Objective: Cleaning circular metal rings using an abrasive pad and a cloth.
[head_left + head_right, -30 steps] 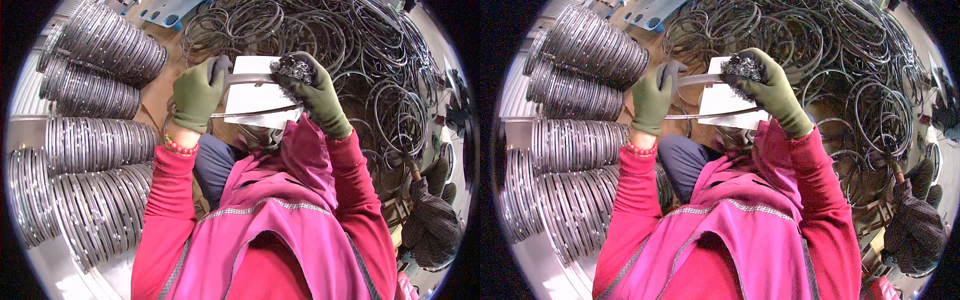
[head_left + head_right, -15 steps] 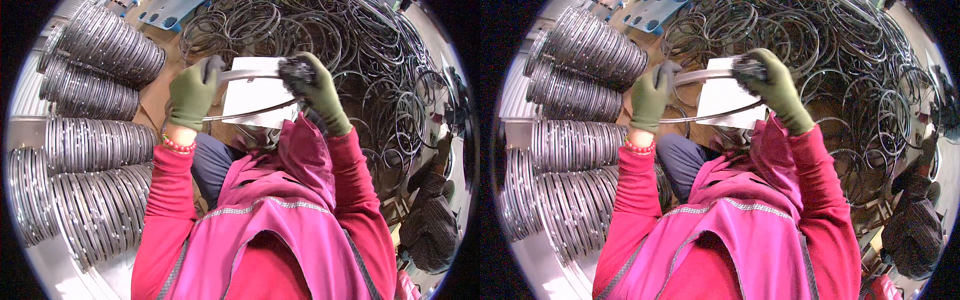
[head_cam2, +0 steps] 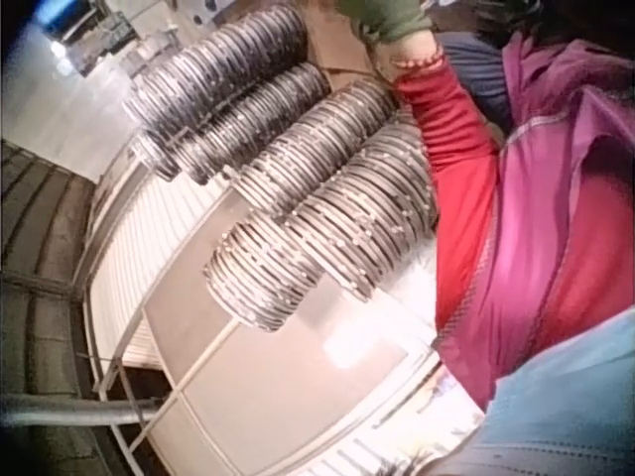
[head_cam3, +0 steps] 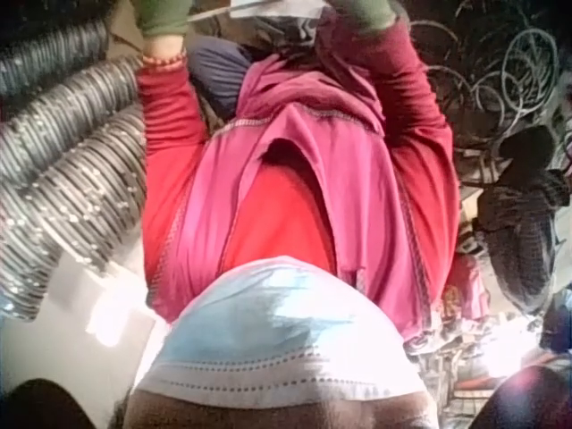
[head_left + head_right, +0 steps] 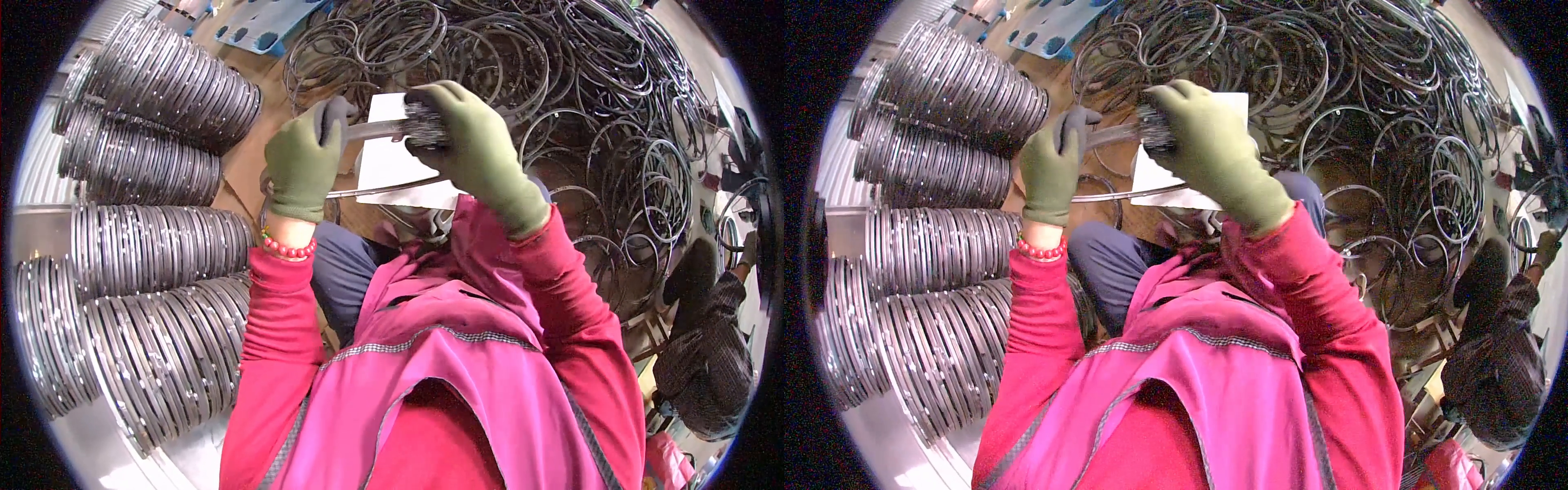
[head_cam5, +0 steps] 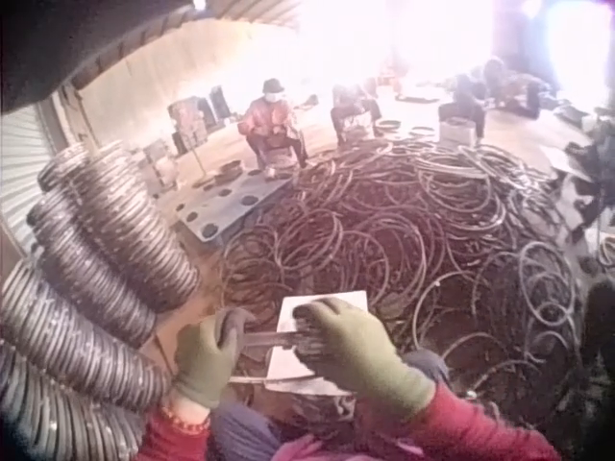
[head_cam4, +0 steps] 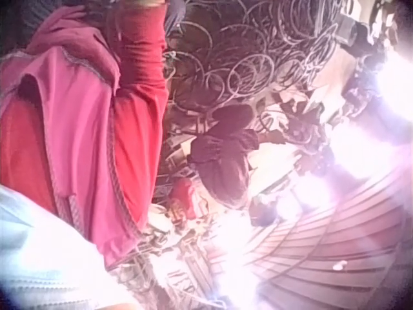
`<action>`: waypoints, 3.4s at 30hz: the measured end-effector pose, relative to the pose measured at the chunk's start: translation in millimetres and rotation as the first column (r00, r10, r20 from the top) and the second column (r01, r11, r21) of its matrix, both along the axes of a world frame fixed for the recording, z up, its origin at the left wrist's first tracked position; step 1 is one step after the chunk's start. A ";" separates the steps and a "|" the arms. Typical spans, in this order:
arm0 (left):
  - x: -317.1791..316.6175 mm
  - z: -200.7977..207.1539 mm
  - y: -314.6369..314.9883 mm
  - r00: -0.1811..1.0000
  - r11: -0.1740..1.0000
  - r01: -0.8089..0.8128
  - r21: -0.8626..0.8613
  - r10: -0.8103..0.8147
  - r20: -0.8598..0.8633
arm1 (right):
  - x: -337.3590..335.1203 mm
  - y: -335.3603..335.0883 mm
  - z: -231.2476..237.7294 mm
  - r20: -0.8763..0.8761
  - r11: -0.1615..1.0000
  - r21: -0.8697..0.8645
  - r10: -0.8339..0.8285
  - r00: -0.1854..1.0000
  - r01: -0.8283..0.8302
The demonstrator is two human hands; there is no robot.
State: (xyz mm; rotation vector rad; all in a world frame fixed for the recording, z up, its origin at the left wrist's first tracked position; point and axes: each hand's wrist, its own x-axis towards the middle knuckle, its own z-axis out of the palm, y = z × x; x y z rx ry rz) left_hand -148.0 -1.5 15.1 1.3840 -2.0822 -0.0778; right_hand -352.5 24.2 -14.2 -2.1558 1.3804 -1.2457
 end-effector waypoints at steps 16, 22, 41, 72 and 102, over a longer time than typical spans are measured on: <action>28.9 -6.4 -4.9 0.999 0.998 -0.018 0.062 0.019 -0.025 | -36.4 -1.4 -39.4 0.928 0.964 0.152 -0.063 0.366 -0.219; 18.6 -3.9 -3.4 0.999 0.999 -0.039 0.037 0.038 0.025 | -15.2 -3.9 -13.1 0.342 0.980 -0.182 0.144 0.929 -0.085; 37.6 -4.4 -8.6 0.996 0.990 -0.027 0.140 0.039 -0.078 | -24.0 -18.5 -48.0 0.274 0.980 -0.079 0.199 0.941 -0.184; 57.9 -11.3 -13.8 0.928 0.977 -0.039 0.212 0.114 -0.356 | -30.6 -25.9 -69.2 0.112 0.992 -0.057 0.121 0.986 -0.115; 14.4 -0.1 -2.8 0.997 0.983 0.004 0.186 0.010 -0.077 | 17.2 -11.6 -19.2 -0.020 0.981 -0.172 0.092 0.996 -0.094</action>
